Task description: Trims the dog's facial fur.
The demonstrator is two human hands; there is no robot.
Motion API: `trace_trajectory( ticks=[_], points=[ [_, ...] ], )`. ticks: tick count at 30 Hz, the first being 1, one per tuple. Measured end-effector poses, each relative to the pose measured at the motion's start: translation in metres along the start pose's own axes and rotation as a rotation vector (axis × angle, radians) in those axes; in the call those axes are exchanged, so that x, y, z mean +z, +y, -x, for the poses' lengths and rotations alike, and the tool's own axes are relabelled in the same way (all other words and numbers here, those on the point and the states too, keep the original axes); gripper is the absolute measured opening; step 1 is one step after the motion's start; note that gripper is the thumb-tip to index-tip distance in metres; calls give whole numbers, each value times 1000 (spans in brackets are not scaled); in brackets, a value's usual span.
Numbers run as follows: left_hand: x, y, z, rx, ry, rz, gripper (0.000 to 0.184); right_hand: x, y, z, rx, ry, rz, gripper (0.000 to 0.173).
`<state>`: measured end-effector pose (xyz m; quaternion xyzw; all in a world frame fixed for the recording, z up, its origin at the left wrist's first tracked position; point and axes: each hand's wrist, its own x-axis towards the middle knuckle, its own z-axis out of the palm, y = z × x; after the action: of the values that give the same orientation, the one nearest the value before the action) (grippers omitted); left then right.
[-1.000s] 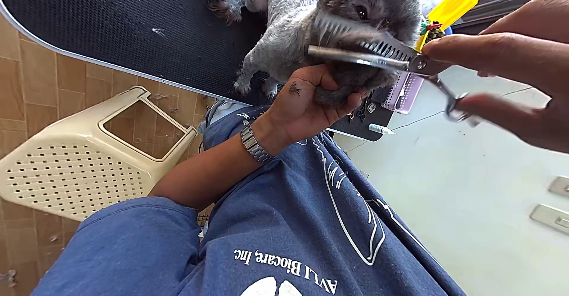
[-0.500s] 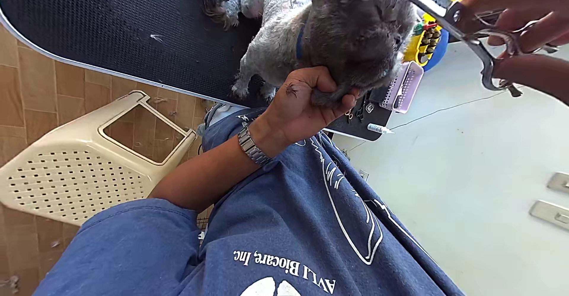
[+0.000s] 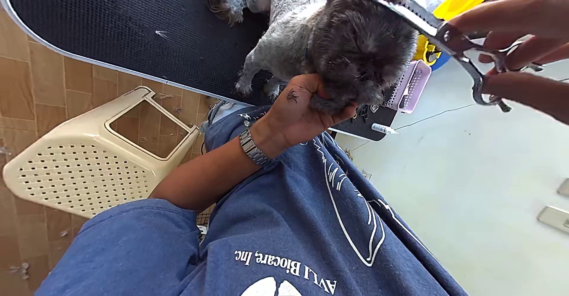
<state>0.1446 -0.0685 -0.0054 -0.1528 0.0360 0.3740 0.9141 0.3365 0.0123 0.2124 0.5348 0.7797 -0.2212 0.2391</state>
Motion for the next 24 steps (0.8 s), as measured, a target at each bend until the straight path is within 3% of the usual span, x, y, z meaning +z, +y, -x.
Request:
trace_trajectory(
  ticks=[4,8,14,17,24],
  points=[
    [-1,-2,-1,-1,6,-3,33,0,-1,7,-128,-39,71,53],
    [-5,-4,-1,8,-11,-11,36,1,-4,8,-102,-13,52,53],
    [-8,-5,2,-6,-45,30,40,12,-16,15,-378,-14,233,51],
    [-10,-6,2,7,-91,16,38,17,-12,17,-411,17,253,52],
    [-2,-4,3,-3,6,-1,32,10,-13,16,-376,17,235,51]
  ],
)
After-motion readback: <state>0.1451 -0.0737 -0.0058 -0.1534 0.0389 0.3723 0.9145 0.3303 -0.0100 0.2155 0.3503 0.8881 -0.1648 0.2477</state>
